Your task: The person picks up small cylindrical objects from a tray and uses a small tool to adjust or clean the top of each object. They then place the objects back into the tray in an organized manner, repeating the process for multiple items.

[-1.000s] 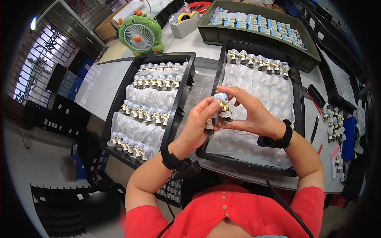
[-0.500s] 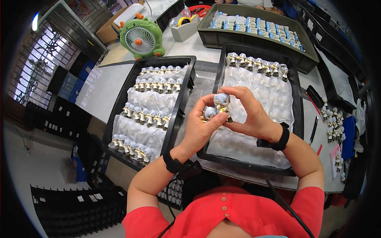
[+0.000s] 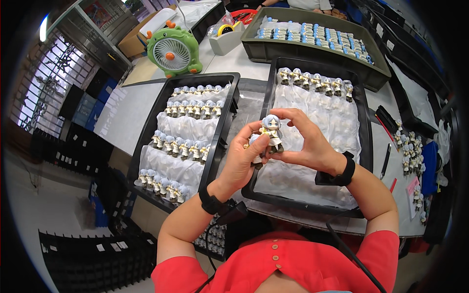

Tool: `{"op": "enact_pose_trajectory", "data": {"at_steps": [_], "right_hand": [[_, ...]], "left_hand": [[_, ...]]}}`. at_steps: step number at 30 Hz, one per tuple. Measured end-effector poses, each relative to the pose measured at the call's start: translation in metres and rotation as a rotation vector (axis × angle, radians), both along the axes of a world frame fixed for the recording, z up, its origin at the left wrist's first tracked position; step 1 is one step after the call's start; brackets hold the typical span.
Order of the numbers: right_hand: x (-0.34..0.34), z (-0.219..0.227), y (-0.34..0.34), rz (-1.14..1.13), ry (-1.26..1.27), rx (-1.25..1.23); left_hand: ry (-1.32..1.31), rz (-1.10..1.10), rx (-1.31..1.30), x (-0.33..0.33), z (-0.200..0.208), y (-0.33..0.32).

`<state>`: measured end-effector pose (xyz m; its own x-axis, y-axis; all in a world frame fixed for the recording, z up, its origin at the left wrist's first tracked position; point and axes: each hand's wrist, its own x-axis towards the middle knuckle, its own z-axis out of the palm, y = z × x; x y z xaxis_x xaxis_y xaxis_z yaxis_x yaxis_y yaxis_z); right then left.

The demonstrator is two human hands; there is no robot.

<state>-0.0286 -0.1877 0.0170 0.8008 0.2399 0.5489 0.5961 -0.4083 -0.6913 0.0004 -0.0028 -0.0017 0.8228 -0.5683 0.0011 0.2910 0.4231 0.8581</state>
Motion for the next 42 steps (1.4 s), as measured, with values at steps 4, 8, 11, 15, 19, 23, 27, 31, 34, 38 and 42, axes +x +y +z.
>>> {"op": "enact_pose_trajectory", "data": {"at_steps": [4,8,11,15,19,23,27,31,34,38,42], "right_hand": [[0.000,0.000,-0.001,-0.003,0.003,0.019],[-0.001,0.000,0.000,-0.030,-0.072,0.018],[0.002,-0.003,0.001,-0.035,-0.165,-0.009],[0.001,-0.003,0.002,-0.072,-0.263,-0.038],[-0.003,-0.001,0.007,-0.105,-0.386,-0.232],[-0.005,-0.004,0.009,-0.146,-0.460,-0.363],[-0.005,-0.004,0.007,-0.120,-0.383,-0.304],[-0.001,0.000,0.004,-0.047,-0.278,-0.158],[-0.002,0.005,0.002,0.029,-0.155,-0.060],[-0.004,0.007,0.000,0.095,-0.008,-0.005],[0.000,0.002,-0.003,0.122,0.074,-0.003]], "left_hand": [[0.095,-0.116,-0.030,0.003,0.003,0.002],[0.136,-0.152,-0.041,0.004,0.001,0.002],[0.106,-0.120,-0.012,0.004,-0.002,0.001],[0.035,-0.043,0.082,0.000,-0.001,-0.002],[-0.241,0.014,0.233,0.000,-0.005,0.001],[-0.415,0.165,0.316,-0.008,0.004,-0.007],[-0.389,0.091,0.386,-0.004,0.009,-0.003],[-0.096,-0.105,0.195,0.005,0.011,0.005],[-0.084,-0.167,0.144,0.007,0.014,0.004],[-0.018,-0.278,0.100,0.011,0.011,0.006],[-0.010,-0.253,0.110,0.013,0.008,0.006]]}}
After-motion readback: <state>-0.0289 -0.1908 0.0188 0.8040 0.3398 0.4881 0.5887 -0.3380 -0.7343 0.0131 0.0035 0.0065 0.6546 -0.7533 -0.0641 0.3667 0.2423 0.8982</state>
